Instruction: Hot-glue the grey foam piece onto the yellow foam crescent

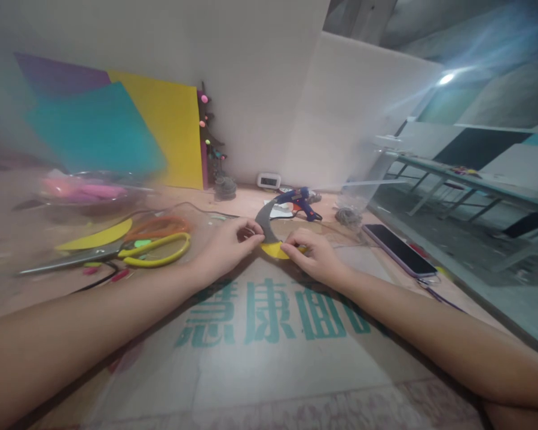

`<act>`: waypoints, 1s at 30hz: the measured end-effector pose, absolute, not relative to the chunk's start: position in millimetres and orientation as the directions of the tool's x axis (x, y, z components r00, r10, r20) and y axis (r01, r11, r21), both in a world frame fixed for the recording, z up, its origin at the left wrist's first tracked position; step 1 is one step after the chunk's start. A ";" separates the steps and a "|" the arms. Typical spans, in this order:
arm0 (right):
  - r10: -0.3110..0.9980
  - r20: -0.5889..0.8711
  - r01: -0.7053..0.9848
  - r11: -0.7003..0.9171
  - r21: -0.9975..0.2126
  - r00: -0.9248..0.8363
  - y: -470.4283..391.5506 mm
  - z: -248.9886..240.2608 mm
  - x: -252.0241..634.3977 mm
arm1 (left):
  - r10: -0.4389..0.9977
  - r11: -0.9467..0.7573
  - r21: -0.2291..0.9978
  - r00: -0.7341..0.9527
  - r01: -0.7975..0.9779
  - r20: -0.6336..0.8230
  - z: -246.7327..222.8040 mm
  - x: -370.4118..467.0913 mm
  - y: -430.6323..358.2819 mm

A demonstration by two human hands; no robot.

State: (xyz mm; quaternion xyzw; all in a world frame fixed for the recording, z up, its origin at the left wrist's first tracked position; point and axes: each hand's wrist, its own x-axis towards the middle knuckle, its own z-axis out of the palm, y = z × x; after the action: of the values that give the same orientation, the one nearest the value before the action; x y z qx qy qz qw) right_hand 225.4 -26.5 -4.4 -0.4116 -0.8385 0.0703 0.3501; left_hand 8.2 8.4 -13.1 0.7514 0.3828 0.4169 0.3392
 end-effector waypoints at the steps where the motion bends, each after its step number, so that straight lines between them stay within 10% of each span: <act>1: 0.740 0.531 0.642 0.650 -0.408 -0.413 -26.3 -4.1 225.1 | 0.868 -0.458 0.844 0.346 0.278 0.357 -14.9 8.1 9.6; 11: 0.767 0.540 0.677 0.602 -0.423 -0.345 -20.5 -9.0 228.1 | 0.937 -0.236 0.971 0.254 -0.045 0.240 -30.0 9.4 22.0; 30: 0.809 0.486 0.683 0.560 -0.469 -0.330 -20.6 -7.0 227.6 | 0.888 -0.344 0.932 0.363 0.111 0.284 -20.7 8.0 16.9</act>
State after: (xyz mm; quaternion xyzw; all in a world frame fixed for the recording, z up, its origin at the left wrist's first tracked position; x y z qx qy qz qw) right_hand 227.6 -20.6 -7.0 -0.4604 -0.8103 0.0902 0.3510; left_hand 8.0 16.9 -20.7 0.6945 0.3593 0.4354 0.4460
